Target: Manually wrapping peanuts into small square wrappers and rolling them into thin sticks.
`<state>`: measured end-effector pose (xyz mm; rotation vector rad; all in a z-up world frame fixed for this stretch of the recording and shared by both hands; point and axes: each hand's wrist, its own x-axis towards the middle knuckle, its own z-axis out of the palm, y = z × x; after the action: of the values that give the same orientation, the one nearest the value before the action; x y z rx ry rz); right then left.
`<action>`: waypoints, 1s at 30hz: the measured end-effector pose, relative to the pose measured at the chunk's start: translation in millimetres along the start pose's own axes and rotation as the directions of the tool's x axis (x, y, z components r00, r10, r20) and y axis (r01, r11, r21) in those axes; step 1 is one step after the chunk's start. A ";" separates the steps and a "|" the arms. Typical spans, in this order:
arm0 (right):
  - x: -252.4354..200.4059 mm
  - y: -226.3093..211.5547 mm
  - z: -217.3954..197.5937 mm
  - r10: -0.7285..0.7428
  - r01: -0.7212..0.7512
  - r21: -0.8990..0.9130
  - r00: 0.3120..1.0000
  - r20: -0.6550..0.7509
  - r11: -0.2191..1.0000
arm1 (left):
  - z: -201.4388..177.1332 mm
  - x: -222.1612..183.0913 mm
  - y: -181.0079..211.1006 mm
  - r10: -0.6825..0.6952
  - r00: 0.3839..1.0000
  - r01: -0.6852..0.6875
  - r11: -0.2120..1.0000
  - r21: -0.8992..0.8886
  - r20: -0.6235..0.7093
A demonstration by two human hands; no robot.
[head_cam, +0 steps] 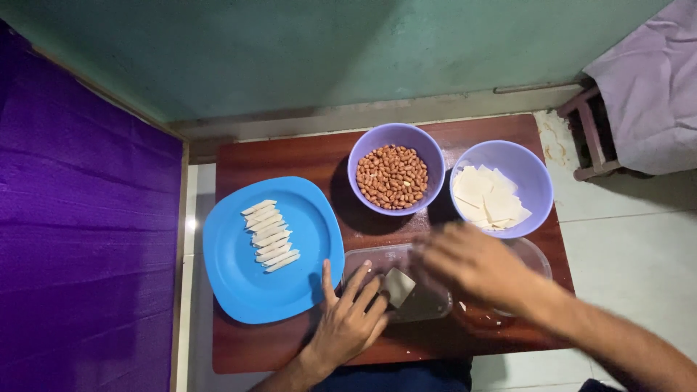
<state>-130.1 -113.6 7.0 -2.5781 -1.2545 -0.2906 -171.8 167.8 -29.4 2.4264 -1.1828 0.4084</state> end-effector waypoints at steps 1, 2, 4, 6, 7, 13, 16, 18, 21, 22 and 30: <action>6.4 16.2 3.0 0.000 0.000 0.001 1.000 0.001 1.000 | -3.4 -0.1 -2.4 -0.001 1.000 0.001 1.000 0.000 0.000; 13.3 33.0 6.1 0.093 -0.094 0.054 0.996 0.019 0.994 | -6.7 0.7 -6.3 0.041 0.998 -0.041 0.999 0.005 0.038; 30.9 55.0 9.5 0.184 -0.187 0.109 0.982 0.043 0.976 | -16.6 3.5 -13.0 0.080 0.994 -0.081 0.997 0.008 0.079; 54.7 68.2 9.3 0.283 -0.277 0.176 0.959 -0.004 0.944 | -29.8 10.4 -21.3 0.148 0.985 -0.149 0.989 -0.001 0.087; 60.2 78.5 17.2 0.282 -0.276 0.175 0.960 -0.008 0.945 | -35.7 16.7 -28.6 0.150 0.985 -0.151 0.989 0.003 0.087; 96.4 91.5 35.6 0.432 -0.509 0.106 0.808 0.400 0.854 | -28.9 48.1 -87.2 0.165 0.985 -0.167 0.984 -0.056 -0.041; 99.4 111.9 69.7 0.420 -0.490 0.042 0.786 0.454 0.871 | -16.4 72.2 -131.9 0.145 0.985 -0.150 0.987 -0.057 -0.092; 102.0 128.1 97.1 0.525 -0.606 -0.030 0.662 0.535 0.795 | -12.4 89.6 -155.5 0.027 0.995 -0.036 0.995 -0.097 -0.092; 107.8 116.8 58.3 0.523 -0.614 0.026 0.694 0.495 0.789 | -7.6 114.7 -170.2 -0.038 0.999 0.040 0.994 -0.102 0.028; 109.8 118.8 52.0 0.524 -0.617 0.026 0.690 0.499 0.787 | -3.0 121.6 -171.8 -0.038 0.999 0.041 0.993 -0.107 0.030; 113.5 125.8 7.1 0.579 -0.639 0.288 0.769 0.273 0.713 | 42.7 168.7 -185.0 0.033 0.988 -0.037 0.999 0.023 0.154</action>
<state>38.9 -102.1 15.1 -2.5300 -0.3593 0.2761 80.0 135.9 -37.3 2.5003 -1.2924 0.2523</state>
